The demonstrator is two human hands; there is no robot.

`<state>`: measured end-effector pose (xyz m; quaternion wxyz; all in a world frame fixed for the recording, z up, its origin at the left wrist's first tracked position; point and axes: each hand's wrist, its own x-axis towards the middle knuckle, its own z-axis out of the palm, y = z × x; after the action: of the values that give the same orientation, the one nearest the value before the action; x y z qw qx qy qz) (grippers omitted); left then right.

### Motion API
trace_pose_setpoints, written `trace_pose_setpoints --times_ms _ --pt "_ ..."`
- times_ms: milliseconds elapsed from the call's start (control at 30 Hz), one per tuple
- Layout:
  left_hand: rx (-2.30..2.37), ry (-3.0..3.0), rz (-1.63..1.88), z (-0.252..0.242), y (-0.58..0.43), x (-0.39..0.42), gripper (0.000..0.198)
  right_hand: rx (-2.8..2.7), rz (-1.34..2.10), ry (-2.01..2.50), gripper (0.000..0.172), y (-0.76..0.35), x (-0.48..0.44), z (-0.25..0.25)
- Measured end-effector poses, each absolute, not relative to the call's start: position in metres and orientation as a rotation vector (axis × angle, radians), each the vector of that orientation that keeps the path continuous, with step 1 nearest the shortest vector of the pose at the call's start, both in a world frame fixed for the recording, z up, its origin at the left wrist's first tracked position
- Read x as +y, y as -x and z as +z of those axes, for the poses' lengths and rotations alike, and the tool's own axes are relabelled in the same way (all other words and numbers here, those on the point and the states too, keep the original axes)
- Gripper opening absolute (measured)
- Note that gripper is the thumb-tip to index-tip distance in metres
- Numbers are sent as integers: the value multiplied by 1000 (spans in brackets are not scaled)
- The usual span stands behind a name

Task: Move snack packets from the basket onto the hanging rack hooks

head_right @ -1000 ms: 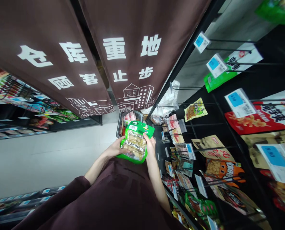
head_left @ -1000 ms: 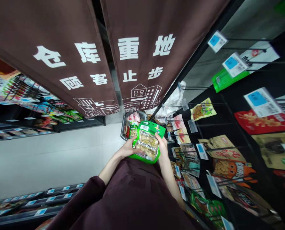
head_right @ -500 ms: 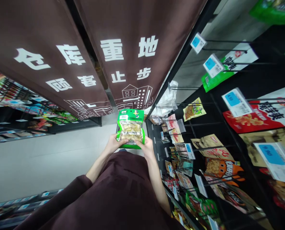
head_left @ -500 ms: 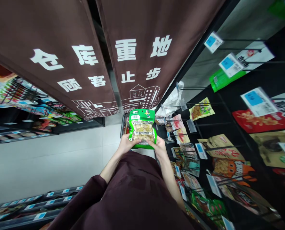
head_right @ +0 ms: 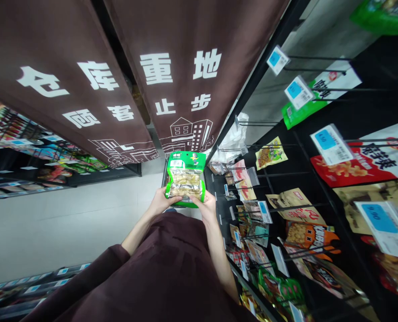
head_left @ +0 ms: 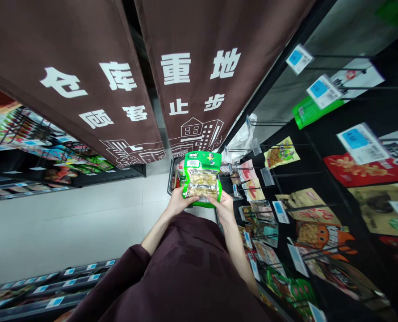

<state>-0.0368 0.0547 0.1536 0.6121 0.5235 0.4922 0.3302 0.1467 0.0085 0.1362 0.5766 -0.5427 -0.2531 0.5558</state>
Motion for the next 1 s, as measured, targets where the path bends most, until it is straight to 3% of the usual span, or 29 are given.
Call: trace_pose_setpoints --times_ms 1000 --pt "1163 -983 921 155 30 49 54 -786 1319 1276 47 -141 7 149"
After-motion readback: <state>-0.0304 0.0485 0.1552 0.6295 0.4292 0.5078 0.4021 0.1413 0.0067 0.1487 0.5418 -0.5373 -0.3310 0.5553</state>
